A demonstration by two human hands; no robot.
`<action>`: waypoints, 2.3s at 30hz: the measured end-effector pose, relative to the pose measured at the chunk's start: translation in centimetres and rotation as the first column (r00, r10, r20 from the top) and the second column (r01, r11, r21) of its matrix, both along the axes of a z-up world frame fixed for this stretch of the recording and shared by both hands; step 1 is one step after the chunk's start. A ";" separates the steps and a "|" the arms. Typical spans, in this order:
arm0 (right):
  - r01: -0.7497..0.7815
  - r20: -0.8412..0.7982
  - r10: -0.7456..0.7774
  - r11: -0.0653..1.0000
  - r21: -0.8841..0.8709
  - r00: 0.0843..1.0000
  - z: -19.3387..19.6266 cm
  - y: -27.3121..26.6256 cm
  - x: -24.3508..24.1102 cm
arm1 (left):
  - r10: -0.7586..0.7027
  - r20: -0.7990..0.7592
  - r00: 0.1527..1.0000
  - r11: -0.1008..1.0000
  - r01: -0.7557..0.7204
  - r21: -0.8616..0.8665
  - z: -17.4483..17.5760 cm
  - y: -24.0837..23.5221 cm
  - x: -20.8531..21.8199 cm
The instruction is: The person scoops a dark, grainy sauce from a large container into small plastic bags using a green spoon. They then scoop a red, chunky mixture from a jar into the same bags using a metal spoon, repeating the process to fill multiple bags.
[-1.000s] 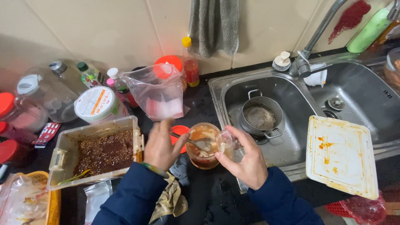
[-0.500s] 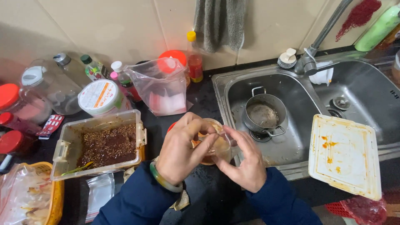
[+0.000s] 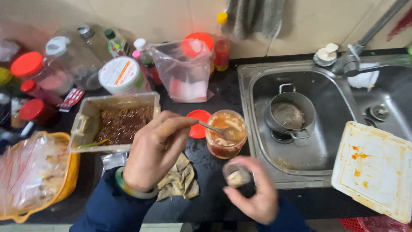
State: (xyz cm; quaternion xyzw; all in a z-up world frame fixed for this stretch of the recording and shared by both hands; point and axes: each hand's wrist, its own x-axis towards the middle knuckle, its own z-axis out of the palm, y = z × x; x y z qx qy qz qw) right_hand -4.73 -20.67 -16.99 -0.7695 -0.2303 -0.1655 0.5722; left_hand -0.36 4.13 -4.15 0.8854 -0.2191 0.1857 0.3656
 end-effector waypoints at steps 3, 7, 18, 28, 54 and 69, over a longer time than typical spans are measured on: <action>0.047 -0.018 -0.048 0.997 -0.058 0.999 -5.4 0.8 -0.7 | 0.026 -0.089 0.996 0.999 -0.022 0.045 -2.0 1.8 -1.4; 0.027 0.140 -0.021 0.999 -0.044 0.990 -4.1 1.0 -0.6 | 0.167 -0.235 0.958 0.981 -0.186 -0.059 -5.2 2.7 -4.1; -0.117 -0.310 0.389 0.765 0.633 0.868 -0.9 -3.3 2.6 | 0.024 -0.703 0.711 0.761 -0.469 -0.449 -14.3 -1.2 5.2; 0.144 -0.458 0.241 0.739 0.658 0.856 -6.1 -10.9 2.8 | 0.230 -0.219 0.948 0.973 -0.218 0.077 -10.5 -6.4 5.3; 0.312 -0.545 0.090 0.738 0.598 0.833 -2.6 -7.1 2.6 | -0.003 -0.355 0.935 0.998 0.026 0.058 -12.3 -5.3 8.1; 0.318 -0.536 -0.035 0.837 0.446 0.844 -2.5 -4.9 1.2 | -0.003 -0.307 0.952 1.000 0.002 -0.002 -11.0 -5.3 6.0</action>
